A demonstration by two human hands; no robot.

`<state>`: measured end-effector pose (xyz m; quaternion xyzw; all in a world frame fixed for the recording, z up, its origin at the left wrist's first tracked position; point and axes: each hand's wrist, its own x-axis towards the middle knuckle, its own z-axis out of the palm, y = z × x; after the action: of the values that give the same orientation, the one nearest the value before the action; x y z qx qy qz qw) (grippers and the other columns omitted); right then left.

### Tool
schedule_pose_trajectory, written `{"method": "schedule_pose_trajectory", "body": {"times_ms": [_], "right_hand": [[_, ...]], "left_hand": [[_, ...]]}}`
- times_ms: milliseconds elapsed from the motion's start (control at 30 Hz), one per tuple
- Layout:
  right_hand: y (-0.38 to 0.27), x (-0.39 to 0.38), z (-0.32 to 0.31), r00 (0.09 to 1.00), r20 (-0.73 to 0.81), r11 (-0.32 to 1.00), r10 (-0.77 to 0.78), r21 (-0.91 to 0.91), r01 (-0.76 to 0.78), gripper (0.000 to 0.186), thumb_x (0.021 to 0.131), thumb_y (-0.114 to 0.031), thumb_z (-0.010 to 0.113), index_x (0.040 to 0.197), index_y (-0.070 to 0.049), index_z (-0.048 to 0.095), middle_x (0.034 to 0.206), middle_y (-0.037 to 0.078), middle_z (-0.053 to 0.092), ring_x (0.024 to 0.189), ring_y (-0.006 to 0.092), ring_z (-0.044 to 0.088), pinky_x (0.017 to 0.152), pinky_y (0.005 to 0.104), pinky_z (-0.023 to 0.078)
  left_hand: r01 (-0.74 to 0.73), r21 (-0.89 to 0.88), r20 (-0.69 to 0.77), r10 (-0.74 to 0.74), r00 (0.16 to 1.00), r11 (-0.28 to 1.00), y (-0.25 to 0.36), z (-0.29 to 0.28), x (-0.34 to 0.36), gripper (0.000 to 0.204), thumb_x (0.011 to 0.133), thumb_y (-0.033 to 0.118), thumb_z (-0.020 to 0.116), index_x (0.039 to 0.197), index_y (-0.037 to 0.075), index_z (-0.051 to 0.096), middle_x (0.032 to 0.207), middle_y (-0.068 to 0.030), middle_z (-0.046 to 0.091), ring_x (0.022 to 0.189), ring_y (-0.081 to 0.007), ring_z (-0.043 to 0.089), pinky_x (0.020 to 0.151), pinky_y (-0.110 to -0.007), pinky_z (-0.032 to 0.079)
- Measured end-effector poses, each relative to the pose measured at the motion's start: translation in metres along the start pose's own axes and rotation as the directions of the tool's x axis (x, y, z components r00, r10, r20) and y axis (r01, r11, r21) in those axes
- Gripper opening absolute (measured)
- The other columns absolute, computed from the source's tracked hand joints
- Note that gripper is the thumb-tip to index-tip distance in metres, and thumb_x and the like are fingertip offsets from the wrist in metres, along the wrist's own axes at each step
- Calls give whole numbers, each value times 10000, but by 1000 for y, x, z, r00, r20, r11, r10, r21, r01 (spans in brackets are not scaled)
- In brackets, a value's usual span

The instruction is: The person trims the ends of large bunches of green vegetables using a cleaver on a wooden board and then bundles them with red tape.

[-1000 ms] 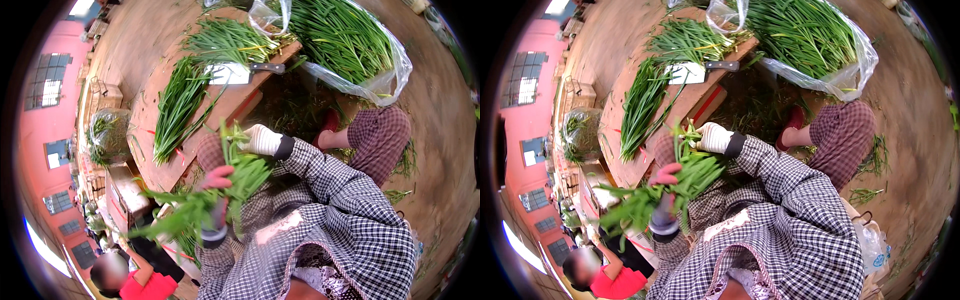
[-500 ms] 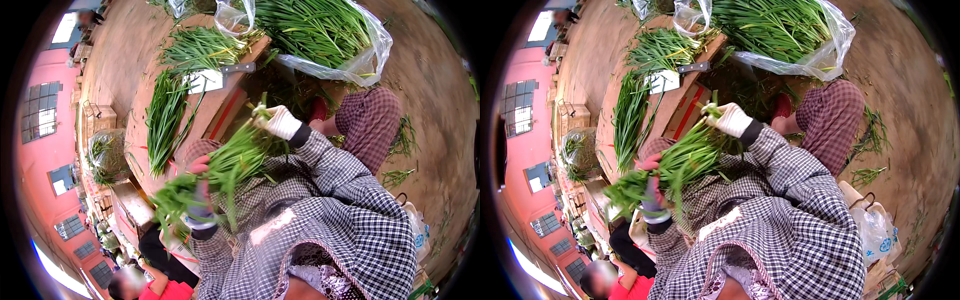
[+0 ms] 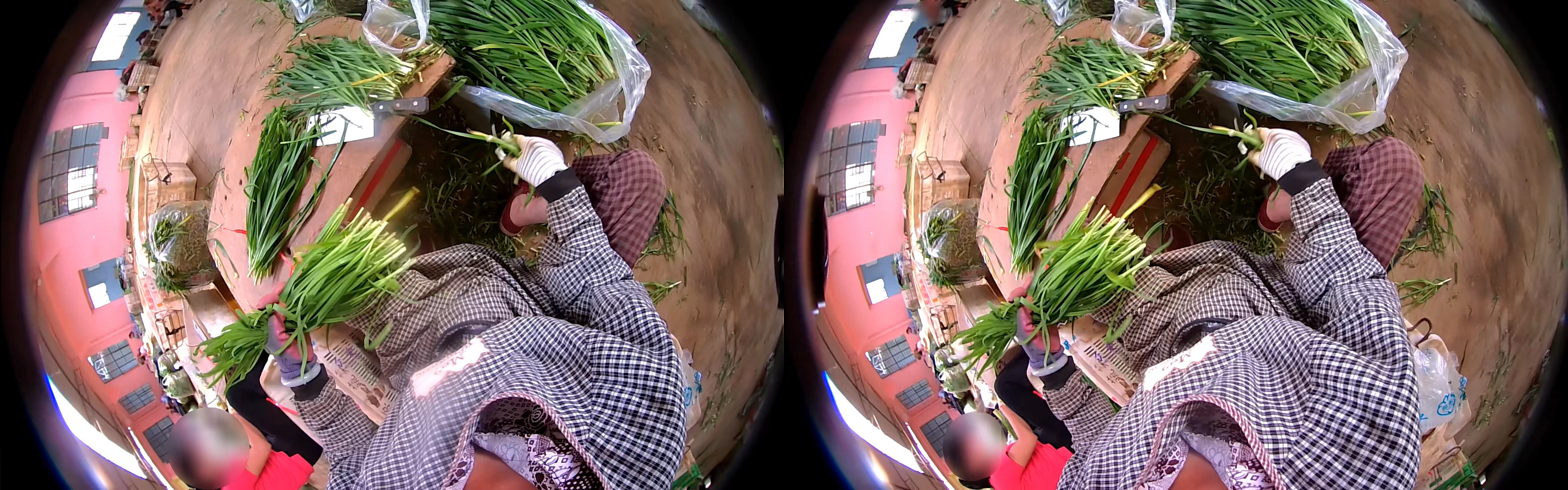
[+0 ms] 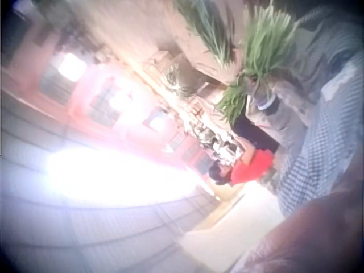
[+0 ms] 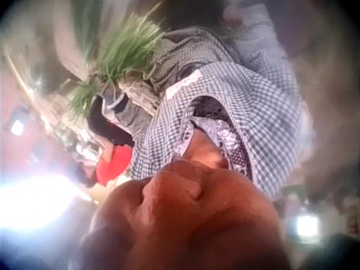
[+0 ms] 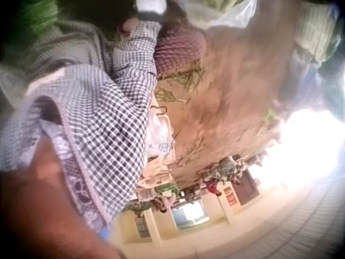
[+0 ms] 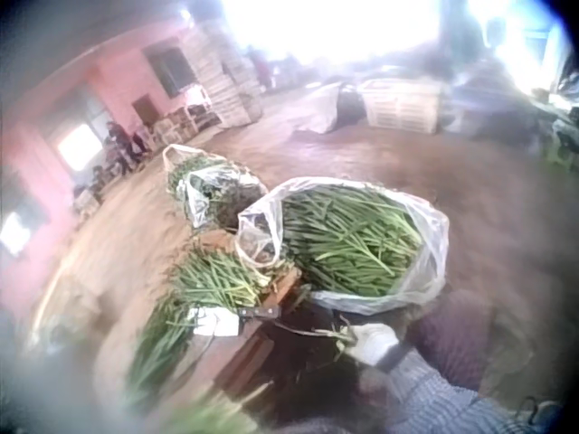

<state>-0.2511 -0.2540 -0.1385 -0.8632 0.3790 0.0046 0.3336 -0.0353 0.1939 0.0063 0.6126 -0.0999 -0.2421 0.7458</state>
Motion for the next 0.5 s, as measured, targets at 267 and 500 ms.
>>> {"method": "schedule_pose_trajectory", "body": {"times_ms": [267,500], "right_hand": [[-121,-29,43,885,187,643,-426,750,151,606,820,-433,631,1217,15,540,1002,218,661,952,301,652,824,364,509],[-104,-18,84,887,-120,737,-447,512,440,196,854,-196,603,823,-10,654,680,128,634,589,211,597,564,343,485]], "left_hand": [[-111,183,-89,129,988,977,-19,15,-4,220,935,128,479,1129,41,535,1115,-126,590,1011,-226,582,906,-357,482],[-98,56,-126,105,987,994,-32,-17,1,209,871,68,527,1077,41,543,1044,-105,594,980,-218,582,872,-370,500]]}}
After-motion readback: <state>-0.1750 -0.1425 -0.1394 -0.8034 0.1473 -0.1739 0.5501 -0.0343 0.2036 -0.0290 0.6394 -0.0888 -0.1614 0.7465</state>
